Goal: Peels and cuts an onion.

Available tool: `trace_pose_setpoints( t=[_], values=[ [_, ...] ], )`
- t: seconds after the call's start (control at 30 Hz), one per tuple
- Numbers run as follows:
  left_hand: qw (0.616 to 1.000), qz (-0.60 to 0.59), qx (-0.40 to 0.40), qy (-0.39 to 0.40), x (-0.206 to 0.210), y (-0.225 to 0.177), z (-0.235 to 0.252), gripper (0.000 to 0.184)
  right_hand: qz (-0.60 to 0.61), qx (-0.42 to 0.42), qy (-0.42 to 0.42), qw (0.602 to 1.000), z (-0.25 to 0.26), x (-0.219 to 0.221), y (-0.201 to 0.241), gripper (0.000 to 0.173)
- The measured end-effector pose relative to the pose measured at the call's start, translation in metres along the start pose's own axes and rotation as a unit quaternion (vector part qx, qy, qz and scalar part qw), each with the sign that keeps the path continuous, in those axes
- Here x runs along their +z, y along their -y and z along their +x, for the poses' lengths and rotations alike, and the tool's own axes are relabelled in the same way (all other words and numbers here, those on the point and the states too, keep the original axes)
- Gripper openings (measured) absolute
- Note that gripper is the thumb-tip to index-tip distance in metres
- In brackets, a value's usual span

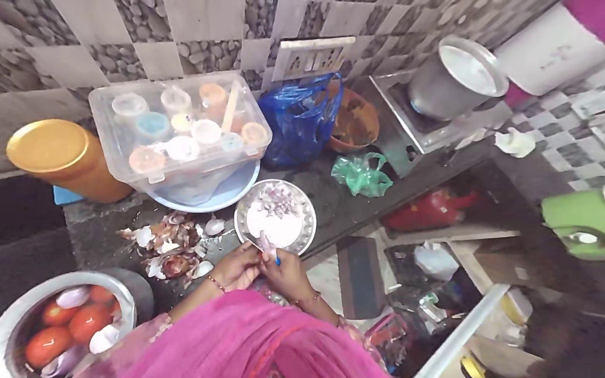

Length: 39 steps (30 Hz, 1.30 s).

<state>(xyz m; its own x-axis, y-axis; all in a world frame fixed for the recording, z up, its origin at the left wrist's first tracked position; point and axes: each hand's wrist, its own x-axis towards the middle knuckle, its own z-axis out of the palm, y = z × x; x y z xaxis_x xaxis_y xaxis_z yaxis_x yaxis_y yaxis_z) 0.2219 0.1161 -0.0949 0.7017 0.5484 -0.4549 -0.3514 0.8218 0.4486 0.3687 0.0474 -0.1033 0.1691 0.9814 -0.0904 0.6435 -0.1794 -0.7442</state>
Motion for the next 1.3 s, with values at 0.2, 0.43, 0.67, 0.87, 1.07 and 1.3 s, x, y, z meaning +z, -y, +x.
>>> trace_pose_setpoints(
  t=[0.2,0.43,0.67,0.87,1.07,1.3],
  values=[
    [0.987,0.007,0.010,-0.158,0.003,-0.005,0.015,0.020,0.028,0.056,0.080,0.995,0.021,0.007,-0.008,0.051],
    [0.970,0.052,-0.005,-0.237,-0.004,-0.009,0.015,0.027,0.237,0.131,0.269,0.924,0.041,-0.004,-0.014,0.032],
    [0.976,-0.002,0.005,-0.216,0.002,-0.011,0.008,0.021,0.362,0.167,0.164,0.902,0.029,-0.018,-0.011,0.020],
    [0.981,0.030,0.013,-0.193,0.005,-0.004,0.010,0.016,0.325,0.105,0.077,0.937,0.022,-0.012,-0.016,0.024],
    [0.985,0.067,0.025,-0.154,0.006,-0.003,0.004,0.019,0.259,0.085,0.022,0.962,0.015,-0.013,-0.011,0.029],
    [0.982,0.159,0.070,-0.068,0.004,0.002,0.003,0.042,0.200,-0.034,-0.008,0.979,0.013,-0.015,-0.020,0.024]
  ],
)
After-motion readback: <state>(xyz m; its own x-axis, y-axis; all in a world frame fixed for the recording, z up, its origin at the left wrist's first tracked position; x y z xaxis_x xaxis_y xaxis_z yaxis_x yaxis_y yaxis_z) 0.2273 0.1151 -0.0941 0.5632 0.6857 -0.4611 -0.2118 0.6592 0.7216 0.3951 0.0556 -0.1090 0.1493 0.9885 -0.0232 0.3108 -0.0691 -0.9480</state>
